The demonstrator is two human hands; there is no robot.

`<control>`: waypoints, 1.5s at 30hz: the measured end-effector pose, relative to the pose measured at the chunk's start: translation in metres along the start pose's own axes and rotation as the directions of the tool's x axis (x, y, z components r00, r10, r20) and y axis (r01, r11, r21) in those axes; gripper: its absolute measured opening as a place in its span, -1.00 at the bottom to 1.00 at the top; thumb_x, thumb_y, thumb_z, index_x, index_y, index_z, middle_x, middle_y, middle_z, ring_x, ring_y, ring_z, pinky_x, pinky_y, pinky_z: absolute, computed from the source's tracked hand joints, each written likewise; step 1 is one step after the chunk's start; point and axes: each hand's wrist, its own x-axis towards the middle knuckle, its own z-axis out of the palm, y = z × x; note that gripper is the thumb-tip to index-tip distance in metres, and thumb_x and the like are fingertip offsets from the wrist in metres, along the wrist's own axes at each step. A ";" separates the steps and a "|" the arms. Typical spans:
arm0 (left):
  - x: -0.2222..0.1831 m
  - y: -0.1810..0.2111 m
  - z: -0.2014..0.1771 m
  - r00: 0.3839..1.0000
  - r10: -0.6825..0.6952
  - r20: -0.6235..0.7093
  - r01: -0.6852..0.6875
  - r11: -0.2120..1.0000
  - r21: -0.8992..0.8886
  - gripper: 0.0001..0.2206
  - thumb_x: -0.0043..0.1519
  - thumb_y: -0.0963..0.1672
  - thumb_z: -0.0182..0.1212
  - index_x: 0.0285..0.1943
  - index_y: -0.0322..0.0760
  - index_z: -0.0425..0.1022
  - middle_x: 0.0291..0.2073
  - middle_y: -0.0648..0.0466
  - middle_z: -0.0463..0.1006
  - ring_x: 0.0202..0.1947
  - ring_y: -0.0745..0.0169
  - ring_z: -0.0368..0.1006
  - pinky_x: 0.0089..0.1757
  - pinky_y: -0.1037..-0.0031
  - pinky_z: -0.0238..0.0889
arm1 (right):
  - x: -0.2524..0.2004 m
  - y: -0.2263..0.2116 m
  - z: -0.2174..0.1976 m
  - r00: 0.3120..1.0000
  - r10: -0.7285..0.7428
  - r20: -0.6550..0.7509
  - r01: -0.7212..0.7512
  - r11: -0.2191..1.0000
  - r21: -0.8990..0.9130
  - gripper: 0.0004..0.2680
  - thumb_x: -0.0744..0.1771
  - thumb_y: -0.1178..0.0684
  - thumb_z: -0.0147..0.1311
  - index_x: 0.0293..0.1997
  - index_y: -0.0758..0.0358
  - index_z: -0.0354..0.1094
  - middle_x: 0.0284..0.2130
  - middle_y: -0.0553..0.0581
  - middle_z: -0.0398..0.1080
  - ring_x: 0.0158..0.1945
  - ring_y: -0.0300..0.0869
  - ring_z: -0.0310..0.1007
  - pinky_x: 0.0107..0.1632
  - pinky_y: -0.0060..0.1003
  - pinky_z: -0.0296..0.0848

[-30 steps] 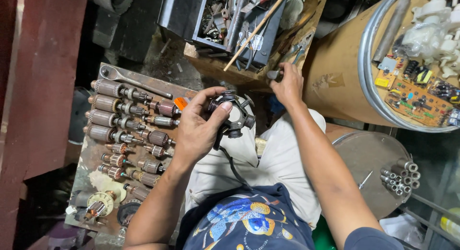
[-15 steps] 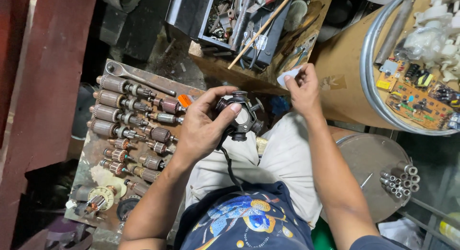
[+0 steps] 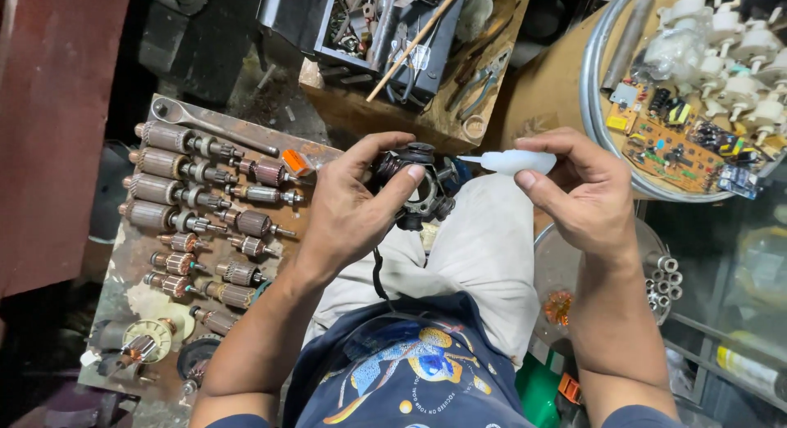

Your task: Repairing a motor stator by applying adhesive and inspecting the wiring

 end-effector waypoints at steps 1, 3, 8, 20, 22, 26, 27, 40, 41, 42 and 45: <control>-0.001 0.001 0.001 1.000 0.002 0.002 -0.002 1.000 0.007 -0.72 0.19 -0.21 0.37 0.07 -0.39 0.58 -0.27 -0.17 0.64 -0.24 0.29 0.50 -0.22 0.41 0.51 | -0.003 -0.001 -0.002 1.000 -0.019 -0.007 0.019 1.000 -0.023 -0.74 0.30 0.32 0.22 0.07 0.66 0.37 -0.20 0.39 0.39 -0.17 -0.13 0.45 -0.19 -0.29 0.55; -0.002 0.003 0.003 1.000 0.007 0.006 -0.007 1.000 0.011 -0.72 0.18 -0.21 0.37 0.07 -0.39 0.58 -0.28 -0.18 0.64 -0.25 0.27 0.52 -0.23 0.40 0.52 | -0.005 -0.007 -0.003 0.999 -0.039 -0.015 0.039 0.998 -0.049 -0.73 0.30 0.30 0.21 0.08 0.67 0.36 -0.17 0.41 0.38 -0.16 -0.11 0.45 -0.19 -0.29 0.54; -0.004 0.006 0.005 1.000 -0.005 0.003 0.005 0.998 0.057 -0.74 0.16 -0.20 0.37 0.04 -0.35 0.61 -0.30 -0.19 0.65 -0.24 0.24 0.54 -0.24 0.36 0.52 | -0.006 -0.017 -0.003 0.990 -0.137 0.014 0.138 0.979 -0.148 -0.80 0.31 0.25 0.25 -0.02 0.57 0.46 -0.26 0.36 0.41 -0.21 -0.17 0.39 -0.22 -0.32 0.43; -0.007 0.006 0.007 1.000 0.017 -0.007 -0.016 0.997 0.075 -0.75 0.16 -0.19 0.37 0.02 -0.34 0.62 -0.30 -0.21 0.65 -0.24 0.22 0.54 -0.24 0.33 0.51 | -0.005 -0.024 0.000 0.983 -0.182 0.021 0.181 0.955 -0.235 -0.85 0.32 0.24 0.25 -0.06 0.48 0.51 -0.27 0.34 0.47 -0.17 -0.14 0.42 -0.21 -0.32 0.37; -0.006 0.008 0.008 1.000 0.015 -0.006 -0.015 0.998 0.059 -0.75 0.16 -0.20 0.37 0.02 -0.36 0.61 -0.30 -0.21 0.65 -0.24 0.23 0.53 -0.23 0.34 0.51 | -0.005 -0.023 -0.001 0.982 -0.190 0.022 0.190 0.952 -0.238 -0.85 0.32 0.24 0.26 -0.07 0.49 0.51 -0.27 0.36 0.48 -0.18 -0.10 0.44 -0.19 -0.29 0.39; -0.006 0.008 0.007 1.000 0.018 -0.008 -0.017 0.999 0.035 -0.75 0.16 -0.21 0.36 0.02 -0.38 0.61 -0.30 -0.22 0.65 -0.24 0.24 0.50 -0.22 0.34 0.50 | -0.006 -0.019 -0.002 0.978 -0.205 0.035 0.207 0.945 -0.252 -0.85 0.31 0.22 0.28 -0.08 0.49 0.52 -0.27 0.36 0.49 -0.18 -0.05 0.47 -0.14 -0.24 0.42; -0.006 0.009 0.008 1.000 0.019 -0.009 -0.019 0.999 0.035 -0.75 0.16 -0.21 0.36 0.02 -0.38 0.61 -0.30 -0.22 0.65 -0.24 0.24 0.50 -0.22 0.34 0.50 | -0.006 -0.018 -0.003 0.978 -0.206 0.035 0.209 0.945 -0.252 -0.85 0.31 0.22 0.28 -0.08 0.49 0.52 -0.27 0.36 0.49 -0.18 -0.05 0.47 -0.14 -0.24 0.42; -0.006 0.004 0.008 1.000 0.010 -0.014 -0.008 0.996 0.084 -0.74 0.16 -0.19 0.38 0.03 -0.33 0.62 -0.32 -0.19 0.66 -0.25 0.25 0.52 -0.24 0.36 0.50 | -0.004 -0.019 -0.001 0.971 -0.237 0.033 0.237 0.936 -0.261 -0.86 0.31 0.23 0.28 -0.10 0.48 0.53 -0.26 0.37 0.49 -0.18 -0.04 0.48 -0.09 -0.22 0.43; -0.006 0.003 0.008 1.000 0.006 -0.015 -0.005 0.996 0.093 -0.74 0.16 -0.18 0.38 0.03 -0.32 0.62 -0.32 -0.19 0.66 -0.25 0.25 0.53 -0.24 0.36 0.50 | -0.004 -0.019 -0.001 0.971 -0.238 0.035 0.239 0.937 -0.253 -0.86 0.31 0.24 0.28 -0.11 0.49 0.52 -0.26 0.38 0.49 -0.19 -0.05 0.48 -0.09 -0.23 0.43; -0.006 0.003 0.008 1.000 0.006 -0.014 -0.005 0.996 0.093 -0.74 0.16 -0.18 0.38 0.03 -0.32 0.62 -0.32 -0.19 0.66 -0.25 0.25 0.53 -0.24 0.36 0.50 | -0.005 -0.019 -0.001 0.971 -0.238 0.035 0.239 0.938 -0.253 -0.86 0.31 0.24 0.28 -0.11 0.49 0.52 -0.26 0.38 0.49 -0.19 -0.05 0.48 -0.09 -0.23 0.43; -0.006 0.003 0.008 1.000 0.006 -0.019 -0.004 0.996 0.090 -0.74 0.16 -0.18 0.38 0.03 -0.33 0.62 -0.32 -0.20 0.66 -0.25 0.25 0.53 -0.24 0.35 0.50 | -0.005 -0.019 -0.002 0.974 -0.227 0.028 0.227 0.945 -0.235 -0.87 0.30 0.26 0.28 -0.10 0.49 0.53 -0.26 0.37 0.49 -0.18 -0.07 0.49 -0.07 -0.25 0.43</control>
